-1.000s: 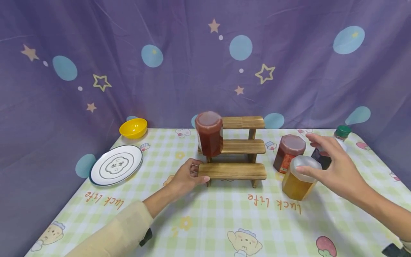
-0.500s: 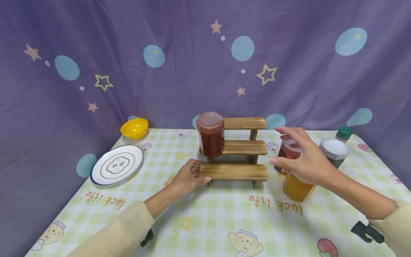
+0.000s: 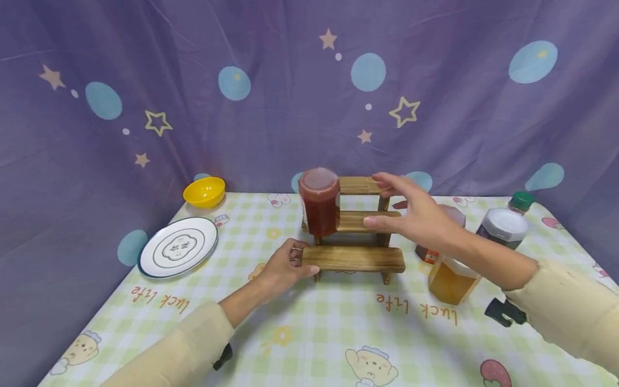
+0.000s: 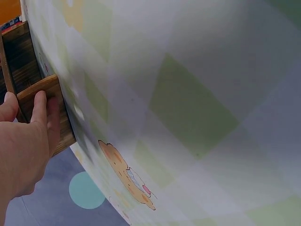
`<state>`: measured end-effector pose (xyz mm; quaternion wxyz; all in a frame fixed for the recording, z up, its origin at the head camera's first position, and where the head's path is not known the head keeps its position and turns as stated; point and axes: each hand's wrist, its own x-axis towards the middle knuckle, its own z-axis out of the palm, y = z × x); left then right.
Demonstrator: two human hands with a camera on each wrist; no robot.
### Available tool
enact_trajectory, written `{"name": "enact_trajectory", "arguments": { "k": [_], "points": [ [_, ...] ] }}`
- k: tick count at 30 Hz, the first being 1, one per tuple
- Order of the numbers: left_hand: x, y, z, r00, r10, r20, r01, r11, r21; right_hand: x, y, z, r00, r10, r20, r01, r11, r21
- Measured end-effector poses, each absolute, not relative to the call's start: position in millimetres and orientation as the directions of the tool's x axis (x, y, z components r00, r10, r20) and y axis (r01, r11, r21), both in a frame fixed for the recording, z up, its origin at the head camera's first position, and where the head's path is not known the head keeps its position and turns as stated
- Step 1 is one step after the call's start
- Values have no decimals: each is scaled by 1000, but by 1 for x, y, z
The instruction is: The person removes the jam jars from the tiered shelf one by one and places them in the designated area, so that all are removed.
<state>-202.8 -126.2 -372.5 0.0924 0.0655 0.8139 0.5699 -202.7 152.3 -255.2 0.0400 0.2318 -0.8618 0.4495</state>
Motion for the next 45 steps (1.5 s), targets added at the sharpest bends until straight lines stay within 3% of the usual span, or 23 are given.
{"name": "enact_trajectory", "arguments": {
  "k": [16,26,45],
  "points": [
    [-205,-126,-375,-975,206,-83,-8,343,939,-249,102,-245,-905,-395,161,-350,472,-809],
    [-206,-128,-376,-974,203,-97,-10,390,921,-254,79,-253,-863,-471,182,-383,375,-844],
    [-205,-127,-374,-973,213,-88,-3,369,929,-254,78,-256,-846,-478,234,-365,200,-909]
  ]
}}
